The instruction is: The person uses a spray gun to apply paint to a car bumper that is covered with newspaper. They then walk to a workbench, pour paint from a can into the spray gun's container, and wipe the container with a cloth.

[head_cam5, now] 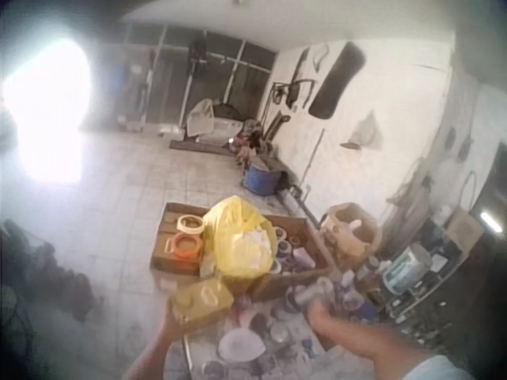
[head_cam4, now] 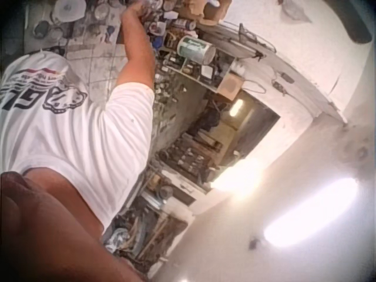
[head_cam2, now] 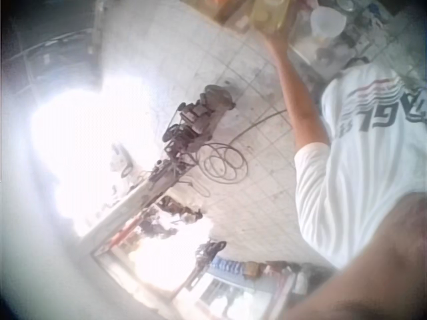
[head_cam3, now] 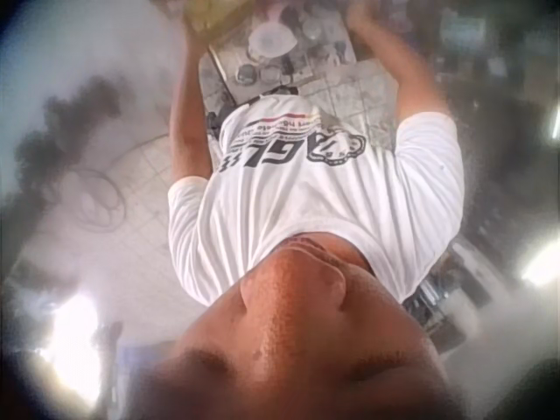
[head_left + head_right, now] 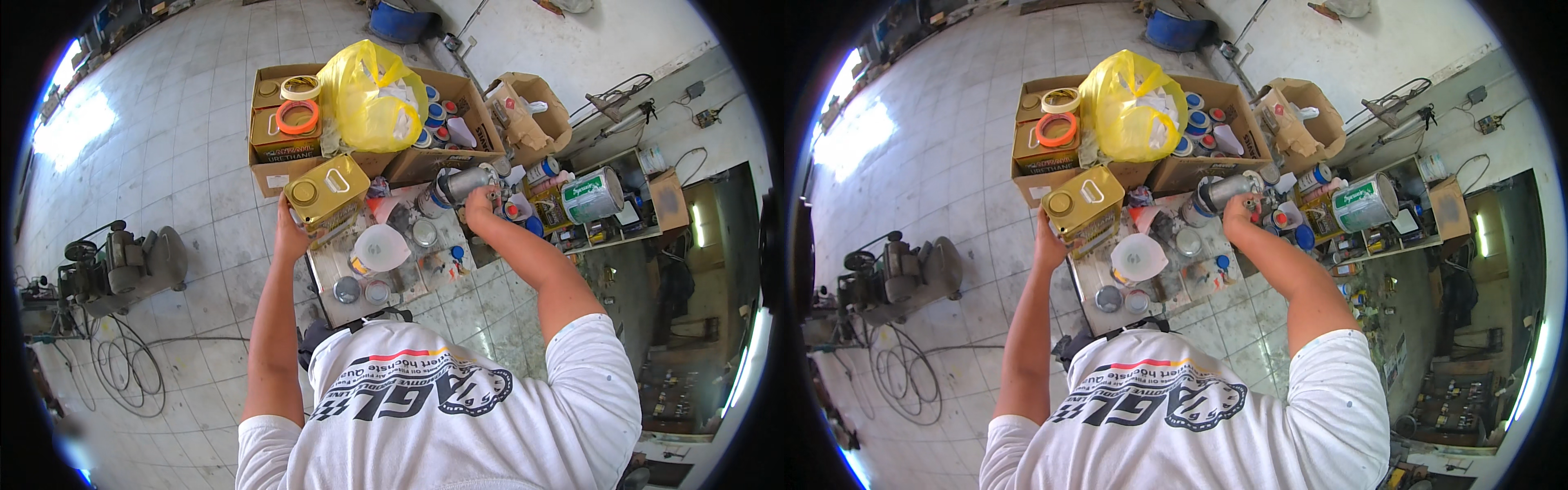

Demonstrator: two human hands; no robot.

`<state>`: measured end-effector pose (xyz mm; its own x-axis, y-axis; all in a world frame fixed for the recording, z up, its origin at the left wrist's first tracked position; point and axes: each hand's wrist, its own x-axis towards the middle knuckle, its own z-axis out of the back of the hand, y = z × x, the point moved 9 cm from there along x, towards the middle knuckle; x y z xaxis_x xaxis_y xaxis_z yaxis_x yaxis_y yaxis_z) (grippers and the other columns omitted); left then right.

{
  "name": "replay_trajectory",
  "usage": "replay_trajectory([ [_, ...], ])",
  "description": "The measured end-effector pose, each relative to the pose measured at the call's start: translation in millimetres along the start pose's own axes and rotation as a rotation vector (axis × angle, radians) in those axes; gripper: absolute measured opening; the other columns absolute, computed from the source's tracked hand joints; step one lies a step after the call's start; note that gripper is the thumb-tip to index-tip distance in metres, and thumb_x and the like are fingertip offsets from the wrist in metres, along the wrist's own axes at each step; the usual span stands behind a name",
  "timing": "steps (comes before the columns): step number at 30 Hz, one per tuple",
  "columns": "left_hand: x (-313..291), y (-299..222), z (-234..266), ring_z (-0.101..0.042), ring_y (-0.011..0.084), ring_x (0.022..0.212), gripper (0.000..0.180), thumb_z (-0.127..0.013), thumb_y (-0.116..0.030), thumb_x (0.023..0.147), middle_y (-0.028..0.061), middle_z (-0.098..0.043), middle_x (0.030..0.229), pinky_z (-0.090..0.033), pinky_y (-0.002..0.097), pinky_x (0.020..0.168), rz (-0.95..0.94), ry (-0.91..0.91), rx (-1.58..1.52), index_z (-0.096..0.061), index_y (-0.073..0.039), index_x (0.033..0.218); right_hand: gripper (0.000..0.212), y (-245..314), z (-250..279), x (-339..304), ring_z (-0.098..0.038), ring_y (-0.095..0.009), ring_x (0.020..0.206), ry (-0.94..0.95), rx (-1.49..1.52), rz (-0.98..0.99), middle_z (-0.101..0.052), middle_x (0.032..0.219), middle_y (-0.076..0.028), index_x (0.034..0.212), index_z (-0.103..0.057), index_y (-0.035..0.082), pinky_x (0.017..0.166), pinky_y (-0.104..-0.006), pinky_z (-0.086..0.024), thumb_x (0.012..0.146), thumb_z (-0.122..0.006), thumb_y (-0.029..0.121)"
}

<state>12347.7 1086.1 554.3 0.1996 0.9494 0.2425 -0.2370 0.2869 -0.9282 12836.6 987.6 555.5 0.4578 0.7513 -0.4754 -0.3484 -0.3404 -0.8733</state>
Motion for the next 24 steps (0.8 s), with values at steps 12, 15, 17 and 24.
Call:
replay_trajectory([
  [12, -1.7, 1.3, 14.3, -0.051, 0.0349, 0.137, 0.128, -0.1, -0.009, 0.055, 0.0185, -0.051, 0.148, -0.043, 0.0436, 0.115, 0.021, 0.013, 0.051, -0.024, -0.007, 0.158, 0.036, -22.5, 38.3, -27.1, -0.065, -0.042, 0.097, -0.169, -0.011, -0.032, -0.071, 0.114, -0.017, 0.122, -0.075, 0.006, 0.067, -0.0652, -0.05, 0.088, -0.07, 0.018],
  [15, -1.1, 2.7, 8.7, -0.051, 0.0345, 0.137, 0.128, -0.099, -0.008, 0.056, 0.0186, -0.051, 0.148, -0.043, 0.0431, 0.114, 0.029, 0.023, 0.041, -0.023, -0.007, 0.159, 0.035, -28.1, 31.9, -19.8, -0.065, -0.041, 0.091, -0.152, -0.052, -0.084, -0.072, 0.111, -0.017, 0.12, -0.075, 0.006, 0.06, -0.0606, -0.046, 0.088, -0.069, 0.017],
  [17, -2.1, 4.8, 10.4, -0.051, 0.0341, 0.137, 0.128, -0.099, -0.007, 0.056, 0.0187, -0.05, 0.149, -0.044, 0.0428, 0.114, 0.034, 0.018, 0.051, -0.023, -0.007, 0.159, 0.033, -25.9, 31.2, -18.4, -0.065, -0.042, 0.087, -0.15, -0.072, -0.073, -0.072, 0.109, -0.016, 0.119, -0.076, 0.006, 0.058, -0.0581, -0.043, 0.088, -0.069, 0.017],
  [24, -0.1, 10.0, 11.9, -0.049, 0.0336, 0.138, 0.128, -0.1, -0.008, 0.055, 0.0181, -0.049, 0.15, -0.043, 0.0422, 0.114, -0.039, -0.015, 0.022, -0.024, -0.005, 0.158, 0.031, -38.6, 39.7, -23.7, -0.07, -0.038, 0.098, -0.074, 0.264, -0.059, -0.075, 0.109, -0.014, 0.122, -0.076, 0.01, 0.078, -0.0602, -0.053, 0.092, -0.066, 0.015],
])
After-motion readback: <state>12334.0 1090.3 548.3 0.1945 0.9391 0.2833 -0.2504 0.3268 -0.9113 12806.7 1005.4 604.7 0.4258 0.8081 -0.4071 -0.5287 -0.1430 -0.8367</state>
